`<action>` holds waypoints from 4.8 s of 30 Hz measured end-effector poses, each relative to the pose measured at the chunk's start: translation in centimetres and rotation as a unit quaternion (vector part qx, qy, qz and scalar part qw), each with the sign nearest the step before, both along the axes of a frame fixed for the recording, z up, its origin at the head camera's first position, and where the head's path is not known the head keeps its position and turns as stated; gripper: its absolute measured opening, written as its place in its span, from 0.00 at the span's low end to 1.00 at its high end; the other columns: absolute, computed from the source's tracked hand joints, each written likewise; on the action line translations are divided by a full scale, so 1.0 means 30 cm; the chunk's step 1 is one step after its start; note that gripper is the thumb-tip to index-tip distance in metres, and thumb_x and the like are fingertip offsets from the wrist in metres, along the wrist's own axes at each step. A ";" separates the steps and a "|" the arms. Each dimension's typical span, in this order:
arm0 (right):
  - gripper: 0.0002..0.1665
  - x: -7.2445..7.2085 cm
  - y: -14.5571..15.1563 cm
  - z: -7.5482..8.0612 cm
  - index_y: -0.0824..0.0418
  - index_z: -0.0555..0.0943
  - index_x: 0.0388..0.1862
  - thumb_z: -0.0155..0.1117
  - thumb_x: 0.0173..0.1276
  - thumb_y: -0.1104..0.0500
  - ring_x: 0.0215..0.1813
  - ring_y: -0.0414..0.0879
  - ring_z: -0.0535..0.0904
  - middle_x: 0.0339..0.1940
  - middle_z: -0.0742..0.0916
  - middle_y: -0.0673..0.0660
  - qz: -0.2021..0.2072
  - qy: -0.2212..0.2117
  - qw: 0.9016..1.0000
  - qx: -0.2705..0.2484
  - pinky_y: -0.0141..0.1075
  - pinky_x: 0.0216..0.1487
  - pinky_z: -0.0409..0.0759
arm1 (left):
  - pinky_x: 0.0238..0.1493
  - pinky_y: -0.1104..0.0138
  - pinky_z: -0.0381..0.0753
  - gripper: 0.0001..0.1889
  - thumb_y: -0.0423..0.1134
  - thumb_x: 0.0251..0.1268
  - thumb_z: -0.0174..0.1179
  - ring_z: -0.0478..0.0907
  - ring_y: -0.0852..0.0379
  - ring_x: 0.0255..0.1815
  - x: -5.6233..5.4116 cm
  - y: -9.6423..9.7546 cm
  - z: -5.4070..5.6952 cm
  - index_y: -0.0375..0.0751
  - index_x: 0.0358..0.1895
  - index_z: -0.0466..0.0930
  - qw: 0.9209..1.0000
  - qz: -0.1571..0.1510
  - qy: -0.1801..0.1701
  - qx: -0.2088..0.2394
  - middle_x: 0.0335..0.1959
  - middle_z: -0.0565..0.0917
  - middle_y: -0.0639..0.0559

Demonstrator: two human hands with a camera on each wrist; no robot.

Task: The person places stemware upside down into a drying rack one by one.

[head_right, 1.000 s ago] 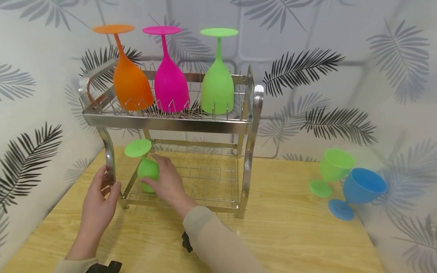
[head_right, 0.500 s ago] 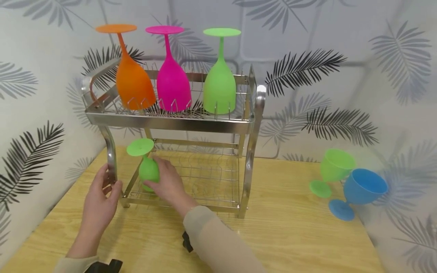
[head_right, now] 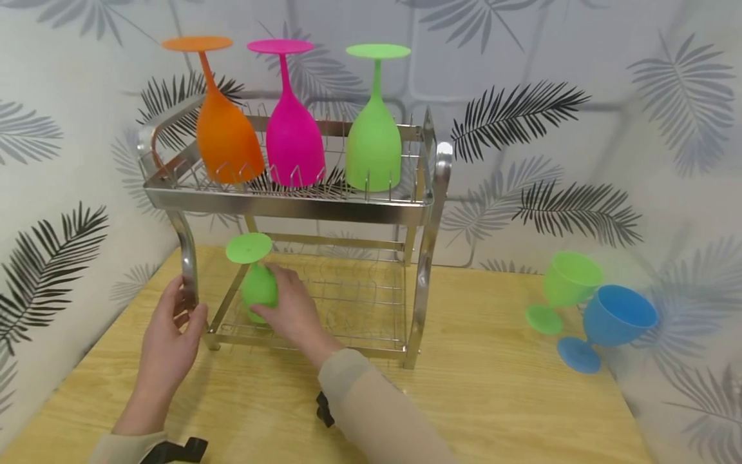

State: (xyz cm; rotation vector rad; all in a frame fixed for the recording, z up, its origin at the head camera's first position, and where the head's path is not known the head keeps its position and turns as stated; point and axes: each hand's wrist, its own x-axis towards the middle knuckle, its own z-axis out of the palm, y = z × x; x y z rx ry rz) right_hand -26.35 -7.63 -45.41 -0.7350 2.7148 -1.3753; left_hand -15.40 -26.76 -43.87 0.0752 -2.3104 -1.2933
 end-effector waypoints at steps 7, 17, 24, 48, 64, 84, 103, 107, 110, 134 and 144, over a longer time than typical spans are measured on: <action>0.54 0.000 0.008 -0.003 0.52 0.62 0.90 0.81 0.73 0.50 0.76 0.56 0.77 0.81 0.75 0.59 0.000 -0.004 1.000 -0.005 0.55 0.73 0.81 | 0.75 0.38 0.75 0.36 0.35 0.87 0.56 0.69 0.33 0.77 0.003 0.010 0.001 0.36 0.89 0.54 1.000 0.012 0.002 -0.004 0.78 0.68 0.29; 0.57 0.026 0.045 0.019 0.48 0.61 0.91 0.82 0.71 0.45 0.81 0.59 0.72 0.86 0.70 0.59 -0.015 0.043 0.999 0.019 0.59 0.76 0.77 | 0.77 0.24 0.60 0.38 0.33 0.80 0.64 0.55 0.23 0.85 0.024 0.041 0.013 0.34 0.87 0.58 0.988 0.062 0.072 -0.124 0.86 0.58 0.27; 0.59 0.054 0.109 0.030 0.55 0.59 0.91 0.81 0.72 0.42 0.85 0.62 0.66 0.88 0.68 0.61 -0.021 0.110 0.992 0.065 0.58 0.82 0.68 | 0.85 0.30 0.44 0.39 0.31 0.75 0.68 0.48 0.23 0.87 0.025 0.063 0.022 0.29 0.84 0.61 0.976 0.067 0.117 -0.173 0.86 0.58 0.25; 0.54 0.212 0.347 0.112 0.56 0.56 0.93 0.67 0.81 0.36 0.91 0.60 0.52 0.91 0.61 0.63 -0.013 0.239 0.952 0.193 0.56 0.89 0.48 | 0.85 0.30 0.43 0.39 0.37 0.72 0.68 0.53 0.22 0.86 0.031 0.178 0.053 0.27 0.82 0.66 0.945 0.029 0.196 -0.259 0.83 0.65 0.27; 0.55 0.330 0.520 0.148 0.59 0.62 0.90 0.76 0.75 0.38 0.87 0.64 0.62 0.87 0.69 0.65 -0.039 0.293 0.942 0.162 0.62 0.88 0.53 | 0.84 0.29 0.48 0.38 0.39 0.73 0.69 0.56 0.22 0.85 0.024 0.285 0.083 0.28 0.81 0.67 0.948 -0.013 0.187 -0.256 0.83 0.67 0.29; 0.52 0.390 0.740 0.176 0.61 0.62 0.90 0.57 0.83 0.29 0.87 0.65 0.61 0.88 0.67 0.66 -0.090 0.314 0.936 0.132 0.57 0.90 0.50 | 0.84 0.30 0.51 0.36 0.45 0.80 0.61 0.56 0.25 0.86 -0.001 0.449 0.077 0.29 0.82 0.66 0.942 -0.080 0.206 -0.254 0.83 0.66 0.29; 0.60 0.400 0.895 0.189 0.58 0.59 0.92 0.83 0.68 0.55 0.85 0.69 0.62 0.88 0.66 0.65 -0.150 0.288 0.935 0.140 0.72 0.75 0.70 | 0.89 0.39 0.42 0.38 0.44 0.82 0.64 0.49 0.34 0.90 -0.005 0.566 0.080 0.33 0.86 0.61 0.954 -0.136 0.144 -0.223 0.88 0.61 0.35; 0.60 0.391 0.930 0.197 0.58 0.58 0.92 0.82 0.69 0.56 0.85 0.70 0.62 0.88 0.66 0.66 -0.161 0.281 0.935 0.145 0.72 0.75 0.70 | 0.89 0.40 0.44 0.37 0.44 0.83 0.63 0.50 0.35 0.90 -0.005 0.594 0.082 0.35 0.86 0.61 0.959 -0.146 0.122 -0.208 0.88 0.60 0.36; 0.61 0.388 0.956 0.201 0.58 0.56 0.92 0.82 0.70 0.56 0.86 0.71 0.60 0.88 0.65 0.67 -0.168 0.272 0.936 0.147 0.73 0.75 0.69 | 0.88 0.39 0.45 0.38 0.45 0.83 0.64 0.50 0.35 0.90 -0.006 0.615 0.083 0.34 0.86 0.61 0.960 -0.151 0.121 -0.203 0.88 0.60 0.36; 0.54 0.368 1.159 0.220 0.59 0.52 0.93 0.72 0.81 0.50 0.85 0.76 0.58 0.89 0.61 0.69 -0.250 0.216 0.932 0.148 0.77 0.78 0.60 | 0.88 0.41 0.48 0.39 0.48 0.86 0.60 0.48 0.38 0.91 -0.009 0.748 0.091 0.39 0.89 0.56 0.960 -0.207 0.080 -0.172 0.90 0.57 0.41; 0.54 0.356 1.258 0.228 0.64 0.48 0.93 0.69 0.84 0.52 0.86 0.77 0.52 0.89 0.57 0.74 -0.279 0.197 0.929 0.141 0.73 0.84 0.50 | 0.88 0.43 0.50 0.39 0.47 0.86 0.59 0.48 0.41 0.91 -0.016 0.794 0.084 0.40 0.90 0.53 0.956 -0.233 0.075 -0.160 0.91 0.55 0.43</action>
